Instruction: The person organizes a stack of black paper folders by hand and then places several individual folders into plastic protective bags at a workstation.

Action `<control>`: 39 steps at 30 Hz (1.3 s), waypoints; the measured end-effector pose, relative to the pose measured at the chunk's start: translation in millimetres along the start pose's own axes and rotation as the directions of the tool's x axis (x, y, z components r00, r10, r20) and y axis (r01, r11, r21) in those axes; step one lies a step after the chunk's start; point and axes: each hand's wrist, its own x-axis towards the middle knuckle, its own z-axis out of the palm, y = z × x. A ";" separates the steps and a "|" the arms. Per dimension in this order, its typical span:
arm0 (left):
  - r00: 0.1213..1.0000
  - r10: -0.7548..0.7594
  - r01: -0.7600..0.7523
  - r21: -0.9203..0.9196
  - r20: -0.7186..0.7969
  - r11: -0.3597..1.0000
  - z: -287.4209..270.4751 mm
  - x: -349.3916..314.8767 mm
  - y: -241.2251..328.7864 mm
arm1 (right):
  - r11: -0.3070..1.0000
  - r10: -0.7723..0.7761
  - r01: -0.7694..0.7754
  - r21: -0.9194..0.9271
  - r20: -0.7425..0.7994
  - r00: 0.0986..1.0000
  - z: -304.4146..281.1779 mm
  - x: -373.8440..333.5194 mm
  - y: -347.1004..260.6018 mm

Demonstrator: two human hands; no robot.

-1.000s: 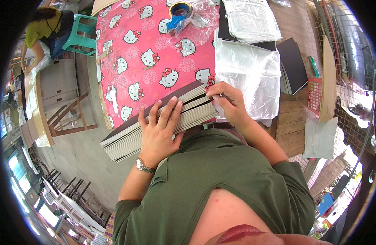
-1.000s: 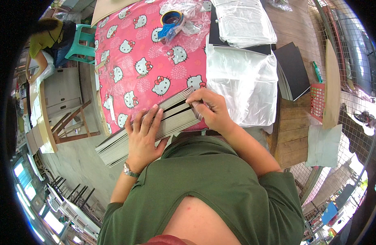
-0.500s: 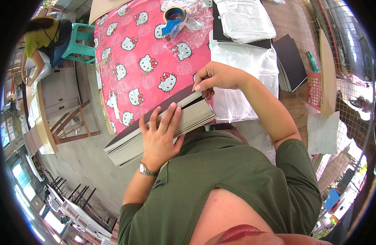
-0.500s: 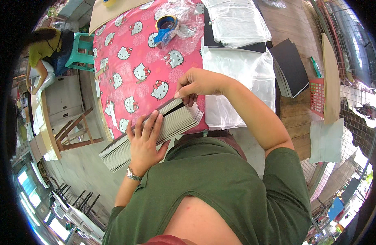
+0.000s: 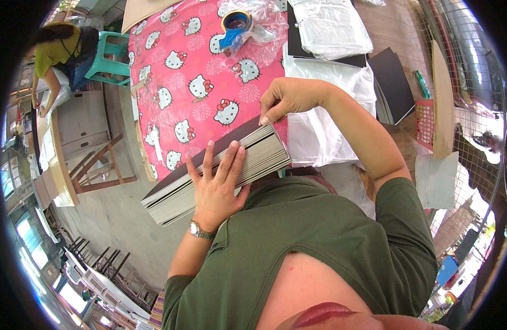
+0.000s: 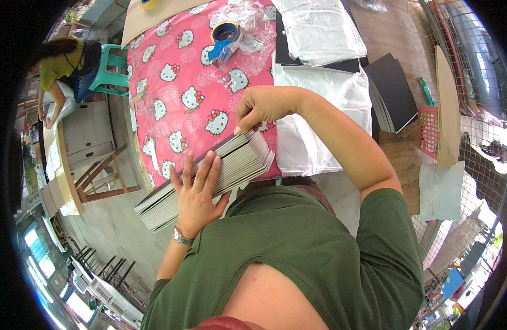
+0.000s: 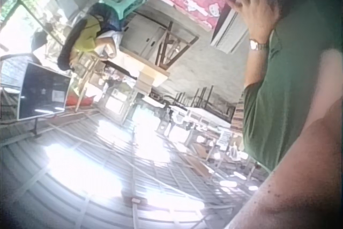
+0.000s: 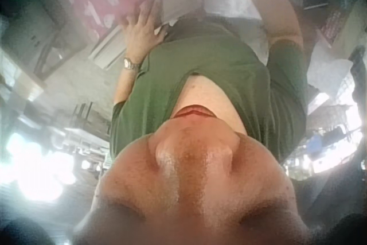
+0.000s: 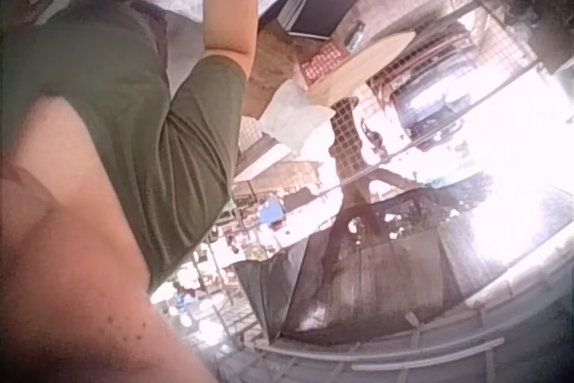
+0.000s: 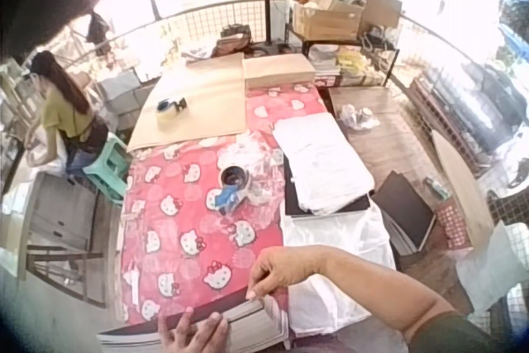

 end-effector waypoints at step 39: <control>0.972 -0.221 0.230 0.136 -0.077 0.964 18.6 16.8 15.2 | 0.895 0.446 0.408 0.182 -0.319 -0.836 -139.0 -437.4 393.8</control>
